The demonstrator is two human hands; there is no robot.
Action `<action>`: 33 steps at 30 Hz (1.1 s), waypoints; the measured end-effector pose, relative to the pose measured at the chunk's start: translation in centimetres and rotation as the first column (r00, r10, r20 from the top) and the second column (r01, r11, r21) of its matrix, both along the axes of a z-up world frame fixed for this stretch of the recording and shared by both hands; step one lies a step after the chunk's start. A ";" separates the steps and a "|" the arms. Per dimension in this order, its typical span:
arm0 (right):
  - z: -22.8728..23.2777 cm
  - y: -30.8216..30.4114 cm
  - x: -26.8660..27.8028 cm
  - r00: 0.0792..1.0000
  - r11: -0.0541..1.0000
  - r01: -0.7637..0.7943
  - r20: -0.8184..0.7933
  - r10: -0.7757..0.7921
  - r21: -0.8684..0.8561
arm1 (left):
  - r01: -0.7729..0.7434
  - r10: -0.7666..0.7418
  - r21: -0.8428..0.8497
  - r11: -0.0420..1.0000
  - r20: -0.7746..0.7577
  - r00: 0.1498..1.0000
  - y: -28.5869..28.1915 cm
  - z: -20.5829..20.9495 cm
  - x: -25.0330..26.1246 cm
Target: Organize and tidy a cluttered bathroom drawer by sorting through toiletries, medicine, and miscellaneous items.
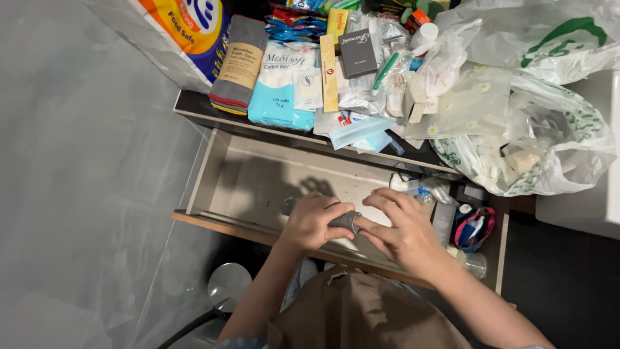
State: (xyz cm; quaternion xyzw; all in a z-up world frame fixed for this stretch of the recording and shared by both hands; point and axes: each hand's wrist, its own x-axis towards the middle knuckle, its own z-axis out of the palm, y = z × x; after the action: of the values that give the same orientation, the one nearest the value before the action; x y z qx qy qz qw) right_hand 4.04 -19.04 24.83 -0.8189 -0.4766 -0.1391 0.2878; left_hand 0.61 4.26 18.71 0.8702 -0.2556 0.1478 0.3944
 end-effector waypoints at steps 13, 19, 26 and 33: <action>-1.1 -1.8 -0.5 0.950 0.964 -0.241 0.228 0.211 0.111 | 0.078 -0.063 -0.154 0.985 0.102 0.993 -2.3 -2.3 -0.5; -2.0 -2.1 -0.8 0.918 0.960 -0.192 0.384 0.102 0.205 | 0.222 -0.171 -0.282 0.933 0.194 0.966 -3.9 -2.9 0.1; -2.2 -2.3 -0.6 0.918 0.949 -0.100 0.395 -0.028 0.299 | 0.199 -0.188 -0.446 0.873 0.069 0.980 -5.0 -0.6 -0.5; -2.9 -1.8 -1.4 0.862 0.890 -0.077 0.479 -0.167 0.449 | 0.197 -0.154 -0.395 0.897 0.138 0.978 -5.2 0.5 -0.5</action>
State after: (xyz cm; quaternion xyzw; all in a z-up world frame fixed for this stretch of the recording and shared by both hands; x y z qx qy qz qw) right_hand 2.67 -20.83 21.96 -0.6746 -0.4695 -0.4626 0.3323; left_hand 0.12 -0.95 19.23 0.7337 -0.3170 0.2062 0.5645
